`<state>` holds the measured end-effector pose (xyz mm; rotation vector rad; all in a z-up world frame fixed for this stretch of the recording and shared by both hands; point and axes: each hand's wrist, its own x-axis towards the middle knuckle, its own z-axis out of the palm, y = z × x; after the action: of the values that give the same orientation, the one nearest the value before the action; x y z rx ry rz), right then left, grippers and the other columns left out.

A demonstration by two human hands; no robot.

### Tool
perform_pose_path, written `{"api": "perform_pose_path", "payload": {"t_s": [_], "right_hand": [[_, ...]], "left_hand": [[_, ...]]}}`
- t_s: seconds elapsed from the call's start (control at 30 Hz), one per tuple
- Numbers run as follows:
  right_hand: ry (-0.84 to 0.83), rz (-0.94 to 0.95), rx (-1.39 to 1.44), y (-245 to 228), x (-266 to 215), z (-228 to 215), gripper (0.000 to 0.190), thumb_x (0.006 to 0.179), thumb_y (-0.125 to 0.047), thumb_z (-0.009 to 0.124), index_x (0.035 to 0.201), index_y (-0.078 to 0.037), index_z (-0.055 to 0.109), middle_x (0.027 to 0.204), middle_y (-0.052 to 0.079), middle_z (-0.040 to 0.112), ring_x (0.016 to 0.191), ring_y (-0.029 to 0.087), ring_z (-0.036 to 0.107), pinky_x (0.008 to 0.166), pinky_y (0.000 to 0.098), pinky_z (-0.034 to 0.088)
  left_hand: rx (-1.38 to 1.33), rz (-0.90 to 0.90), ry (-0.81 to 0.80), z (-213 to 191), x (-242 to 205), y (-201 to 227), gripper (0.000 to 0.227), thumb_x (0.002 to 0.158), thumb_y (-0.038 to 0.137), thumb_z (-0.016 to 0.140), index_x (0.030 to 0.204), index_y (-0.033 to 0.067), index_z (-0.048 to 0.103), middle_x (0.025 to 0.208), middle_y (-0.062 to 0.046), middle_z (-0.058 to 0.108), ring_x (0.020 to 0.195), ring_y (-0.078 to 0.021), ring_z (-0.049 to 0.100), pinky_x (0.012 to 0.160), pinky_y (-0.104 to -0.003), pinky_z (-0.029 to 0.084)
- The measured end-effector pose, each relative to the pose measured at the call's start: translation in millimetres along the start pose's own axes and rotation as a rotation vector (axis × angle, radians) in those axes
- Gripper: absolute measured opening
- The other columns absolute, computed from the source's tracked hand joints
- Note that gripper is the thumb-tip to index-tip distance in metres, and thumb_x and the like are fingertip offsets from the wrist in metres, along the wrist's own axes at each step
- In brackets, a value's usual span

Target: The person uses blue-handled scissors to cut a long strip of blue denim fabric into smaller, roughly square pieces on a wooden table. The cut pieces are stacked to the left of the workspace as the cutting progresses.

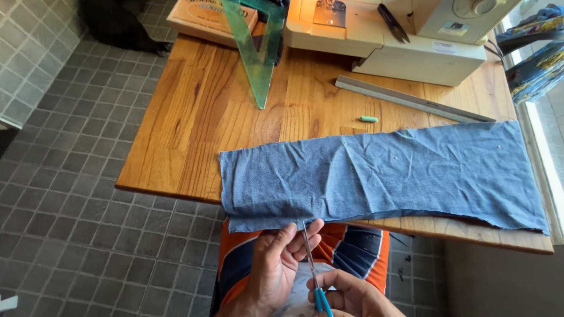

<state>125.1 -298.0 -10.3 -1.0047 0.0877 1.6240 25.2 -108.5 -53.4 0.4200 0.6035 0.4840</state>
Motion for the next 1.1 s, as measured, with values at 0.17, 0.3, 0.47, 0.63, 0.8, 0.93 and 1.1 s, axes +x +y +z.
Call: {"api": "perform_pose_path", "payload": {"t_s": [0.17, 0.3, 0.47, 0.63, 0.8, 0.93, 1.1], "right_hand": [[-0.166, -0.098, -0.046, -2.2, 6.7, -0.3, 0.051, 0.104, -0.001, 0.083, 0.15, 0.004, 0.062, 0.129, 0.02, 0.075, 0.11, 0.026, 0.082, 0.1, 0.0366, 0.064], [-0.247, -0.192, -0.114, -9.7, 8.9, 13.3, 0.05, 0.106, -0.006, 0.084, 0.149, 0.006, 0.061, 0.127, 0.016, 0.072, 0.11, 0.024, 0.081, 0.099, 0.0344, 0.065], [-0.224, -0.204, -0.186, -9.1, 14.6, 12.8, 0.054, 0.105, -0.008, 0.085, 0.152, 0.004, 0.062, 0.12, 0.017, 0.074, 0.109, 0.027, 0.084, 0.097, 0.0365, 0.067], [-0.19, -0.183, -0.212, -11.0, 7.8, 20.0, 0.06, 0.105, -0.017, 0.084, 0.156, 0.001, 0.059, 0.109, 0.025, 0.085, 0.099, 0.025, 0.082, 0.09, 0.0354, 0.064], [-0.129, -0.187, -0.216, -11.0, 5.2, 20.5, 0.056, 0.104, -0.01, 0.085, 0.154, -0.001, 0.062, 0.107, 0.026, 0.085, 0.1, 0.027, 0.082, 0.092, 0.0376, 0.064], [-0.163, -0.208, -0.214, -10.1, 3.9, 20.6, 0.058, 0.105, -0.012, 0.083, 0.157, 0.0, 0.061, 0.11, 0.026, 0.085, 0.098, 0.026, 0.08, 0.091, 0.0364, 0.062], [0.046, -0.013, -0.177, -30.0, 4.0, 9.3, 0.066, 0.091, -0.012, 0.091, 0.152, 0.005, 0.07, 0.137, 0.019, 0.075, 0.113, 0.032, 0.081, 0.104, 0.039, 0.066]], "left_hand": [[-0.032, 0.021, -0.076, -2.1, -2.7, -3.1, 0.026, 0.107, 0.018, 0.069, 0.103, -0.005, 0.08, 0.131, -0.045, 0.086, 0.138, -0.051, 0.082, 0.12, -0.057, 0.064], [-0.052, -0.009, -0.063, -0.7, -6.1, -2.8, 0.028, 0.105, 0.02, 0.072, 0.094, -0.0058, 0.077, 0.134, -0.048, 0.084, 0.134, -0.0484, 0.085, 0.121, -0.055, 0.063], [0.077, 0.007, -0.154, -0.9, -8.6, 9.4, 0.034, 0.11, 0.022, 0.069, 0.092, -0.005, 0.079, 0.129, -0.039, 0.087, 0.144, -0.0487, 0.081, 0.124, -0.056, 0.063], [0.122, 0.014, -0.222, -6.1, -8.9, 8.2, 0.037, 0.111, 0.026, 0.07, 0.095, -0.0027, 0.085, 0.144, -0.044, 0.081, 0.145, -0.0471, 0.079, 0.127, -0.055, 0.06], [0.141, 0.052, -0.308, 4.3, -17.5, 18.3, 0.044, 0.112, 0.026, 0.069, 0.13, -0.0135, 0.077, 0.148, -0.044, 0.078, 0.146, -0.0468, 0.077, 0.128, -0.054, 0.059], [0.151, 0.065, -0.365, 11.7, -16.7, 23.3, 0.04, 0.114, 0.026, 0.068, 0.129, -0.0098, 0.077, 0.15, -0.042, 0.076, 0.149, -0.0456, 0.074, 0.131, -0.055, 0.055], [0.152, 0.197, -0.258, 24.2, 0.1, 30.9, 0.041, 0.108, 0.022, 0.075, 0.137, -0.0065, 0.08, 0.14, -0.025, 0.087, 0.14, -0.0492, 0.082, 0.117, -0.054, 0.067]]}}
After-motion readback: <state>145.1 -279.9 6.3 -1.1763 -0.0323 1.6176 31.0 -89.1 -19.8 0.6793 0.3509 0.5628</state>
